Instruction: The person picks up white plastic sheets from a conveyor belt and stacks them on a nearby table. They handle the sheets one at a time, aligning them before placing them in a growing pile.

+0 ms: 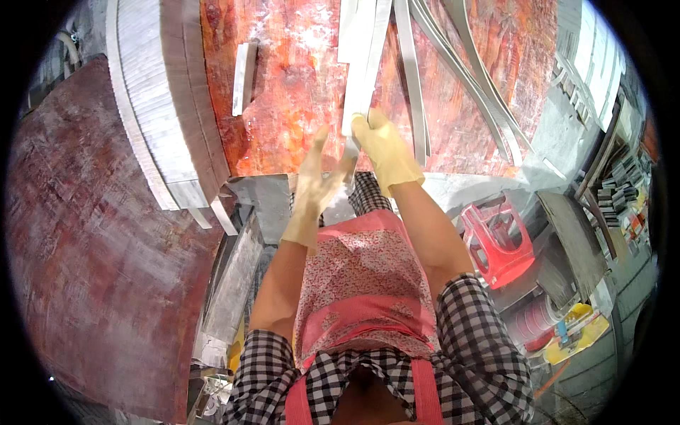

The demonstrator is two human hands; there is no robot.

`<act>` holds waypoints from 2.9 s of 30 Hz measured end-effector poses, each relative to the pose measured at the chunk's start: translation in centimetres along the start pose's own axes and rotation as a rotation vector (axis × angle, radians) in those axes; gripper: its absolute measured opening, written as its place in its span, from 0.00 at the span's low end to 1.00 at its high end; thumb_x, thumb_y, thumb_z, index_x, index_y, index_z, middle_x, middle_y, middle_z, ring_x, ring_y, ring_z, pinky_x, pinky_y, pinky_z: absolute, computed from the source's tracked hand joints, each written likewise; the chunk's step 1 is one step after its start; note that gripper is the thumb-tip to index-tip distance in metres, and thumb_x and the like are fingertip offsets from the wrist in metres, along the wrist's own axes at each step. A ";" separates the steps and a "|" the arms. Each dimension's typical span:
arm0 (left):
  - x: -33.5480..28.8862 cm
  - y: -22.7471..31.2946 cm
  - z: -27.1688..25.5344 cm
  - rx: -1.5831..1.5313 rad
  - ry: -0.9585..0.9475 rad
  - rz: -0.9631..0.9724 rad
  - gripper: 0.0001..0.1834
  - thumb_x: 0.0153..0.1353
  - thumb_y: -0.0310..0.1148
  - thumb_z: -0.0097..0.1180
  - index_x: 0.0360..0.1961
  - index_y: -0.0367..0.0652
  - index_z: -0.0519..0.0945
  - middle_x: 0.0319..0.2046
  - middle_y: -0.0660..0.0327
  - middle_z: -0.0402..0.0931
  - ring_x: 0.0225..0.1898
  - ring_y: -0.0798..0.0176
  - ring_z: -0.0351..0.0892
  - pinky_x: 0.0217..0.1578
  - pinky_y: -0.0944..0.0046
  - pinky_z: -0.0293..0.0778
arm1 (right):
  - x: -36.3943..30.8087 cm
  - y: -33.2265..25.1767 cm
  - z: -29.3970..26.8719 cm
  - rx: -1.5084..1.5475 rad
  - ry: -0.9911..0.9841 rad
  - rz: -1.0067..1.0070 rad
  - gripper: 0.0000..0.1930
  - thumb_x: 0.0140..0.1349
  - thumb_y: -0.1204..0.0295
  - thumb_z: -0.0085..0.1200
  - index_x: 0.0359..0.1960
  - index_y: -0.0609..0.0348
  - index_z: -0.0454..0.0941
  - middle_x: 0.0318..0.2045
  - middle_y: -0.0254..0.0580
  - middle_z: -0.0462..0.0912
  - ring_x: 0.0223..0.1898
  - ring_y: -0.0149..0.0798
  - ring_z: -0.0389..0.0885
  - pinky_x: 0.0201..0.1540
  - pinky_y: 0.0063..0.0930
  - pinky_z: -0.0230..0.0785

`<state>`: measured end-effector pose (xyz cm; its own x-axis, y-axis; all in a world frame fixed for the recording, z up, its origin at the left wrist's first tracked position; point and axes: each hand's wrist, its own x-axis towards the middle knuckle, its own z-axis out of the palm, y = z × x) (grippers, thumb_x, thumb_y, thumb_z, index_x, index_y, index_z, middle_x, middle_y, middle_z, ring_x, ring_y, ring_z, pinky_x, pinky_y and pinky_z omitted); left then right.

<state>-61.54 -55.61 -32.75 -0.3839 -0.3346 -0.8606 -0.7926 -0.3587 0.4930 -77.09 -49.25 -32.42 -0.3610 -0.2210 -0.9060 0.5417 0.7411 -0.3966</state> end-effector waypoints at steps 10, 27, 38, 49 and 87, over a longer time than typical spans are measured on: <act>2.3 -3.2 1.4 -0.417 -0.133 0.229 0.56 0.62 0.14 0.64 0.85 0.40 0.44 0.72 0.56 0.66 0.72 0.59 0.68 0.70 0.59 0.69 | -2.5 1.1 2.3 -0.176 -0.019 -0.185 0.20 0.73 0.58 0.51 0.46 0.64 0.85 0.45 0.61 0.86 0.44 0.60 0.87 0.50 0.48 0.78; -3.3 -4.0 -1.4 -0.463 0.032 0.140 0.38 0.74 0.31 0.64 0.79 0.38 0.61 0.61 0.56 0.75 0.55 0.65 0.78 0.52 0.63 0.80 | -4.1 4.1 4.5 0.099 -0.362 -0.158 0.19 0.77 0.59 0.53 0.47 0.66 0.86 0.36 0.42 0.89 0.35 0.33 0.86 0.38 0.32 0.79; -16.0 -3.1 -12.4 -0.328 0.080 0.020 0.30 0.73 0.24 0.54 0.75 0.34 0.68 0.40 0.62 0.78 0.29 0.73 0.75 0.30 0.68 0.75 | -5.9 2.9 11.5 1.112 -0.430 0.153 0.32 0.77 0.64 0.58 0.76 0.60 0.60 0.75 0.58 0.68 0.73 0.56 0.72 0.74 0.51 0.69; -25.1 -7.2 -24.1 -0.678 0.015 -0.018 0.33 0.71 0.22 0.50 0.77 0.32 0.64 0.36 0.66 0.71 0.26 0.75 0.70 0.30 0.71 0.70 | -7.0 -8.3 16.5 1.136 -0.266 -0.177 0.26 0.77 0.70 0.58 0.72 0.66 0.67 0.68 0.67 0.75 0.65 0.61 0.79 0.69 0.53 0.74; 12.5 20.6 -33.1 -0.598 0.319 0.048 0.27 0.76 0.46 0.56 0.65 0.34 0.76 0.45 0.58 0.83 0.44 0.64 0.81 0.46 0.61 0.79 | 12.5 -41.8 22.4 0.213 -0.387 -0.136 0.14 0.75 0.61 0.60 0.52 0.55 0.77 0.38 0.32 0.81 0.41 0.35 0.88 0.51 0.39 0.84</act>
<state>-67.00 -96.06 -29.13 -0.1812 -0.5700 -0.8014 -0.3444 -0.7266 0.5946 -87.23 -97.22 -30.51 -0.1516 -0.5574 -0.8163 0.6674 0.5514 -0.5005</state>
